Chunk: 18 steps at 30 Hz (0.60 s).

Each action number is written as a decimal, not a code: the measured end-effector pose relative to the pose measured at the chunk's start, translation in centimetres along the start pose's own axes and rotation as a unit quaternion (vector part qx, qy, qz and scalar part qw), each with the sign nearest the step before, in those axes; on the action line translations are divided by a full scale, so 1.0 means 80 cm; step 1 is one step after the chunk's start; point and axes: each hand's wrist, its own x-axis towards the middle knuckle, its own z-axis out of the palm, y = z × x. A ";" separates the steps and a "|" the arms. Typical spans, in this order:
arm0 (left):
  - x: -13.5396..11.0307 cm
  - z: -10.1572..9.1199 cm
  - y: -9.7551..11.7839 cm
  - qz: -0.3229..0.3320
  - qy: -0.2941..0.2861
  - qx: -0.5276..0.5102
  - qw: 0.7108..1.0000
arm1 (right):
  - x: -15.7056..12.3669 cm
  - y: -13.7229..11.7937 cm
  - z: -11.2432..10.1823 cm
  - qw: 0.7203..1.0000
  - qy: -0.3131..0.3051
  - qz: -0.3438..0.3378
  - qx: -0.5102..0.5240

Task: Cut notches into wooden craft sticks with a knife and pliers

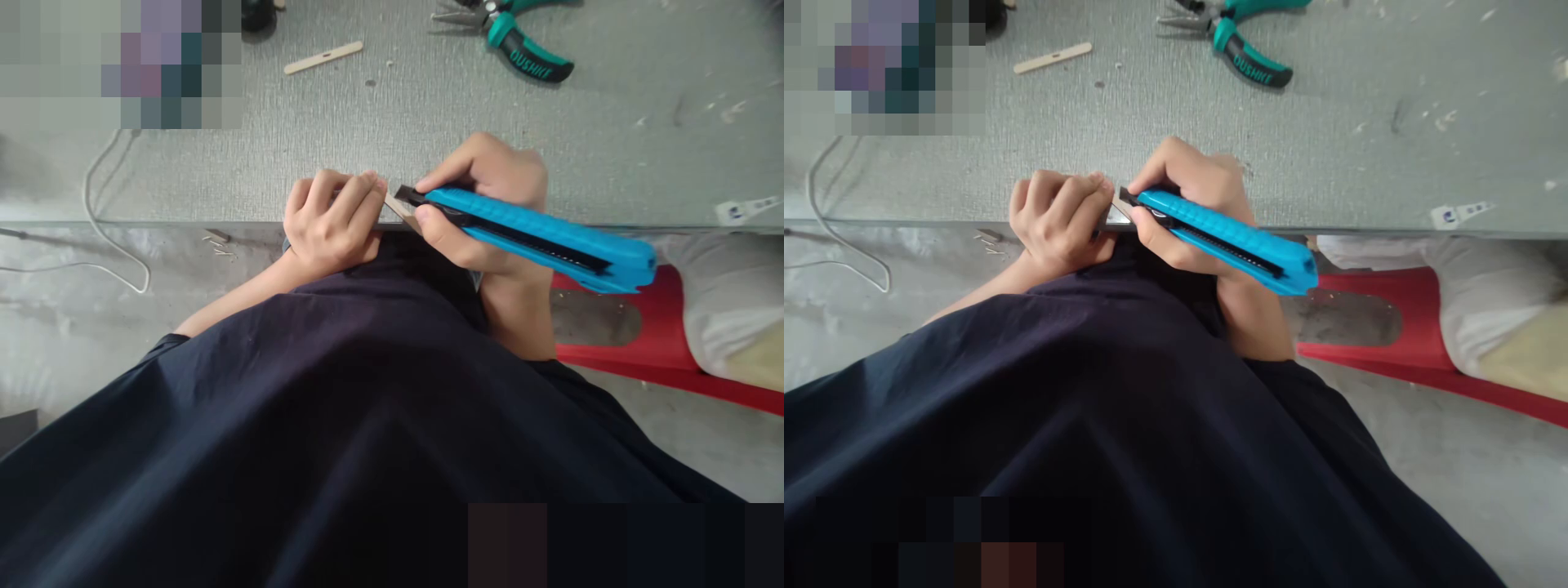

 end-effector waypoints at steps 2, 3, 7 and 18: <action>-0.001 0.003 -0.001 0.001 0.009 -0.001 1.000 | 0.000 -0.002 -0.001 1.000 -0.024 0.013 -0.015; -0.001 0.004 -0.001 0.001 0.011 -0.003 1.000 | 0.000 -0.004 -0.002 0.999 -0.031 0.025 -0.027; -0.002 0.004 -0.002 -0.002 0.004 -0.019 1.000 | 0.000 -0.009 -0.006 0.994 -0.061 0.069 -0.063; 0.005 -0.006 0.009 -0.031 -0.012 -0.030 0.999 | -0.002 -0.008 -0.005 0.993 -0.065 0.072 -0.070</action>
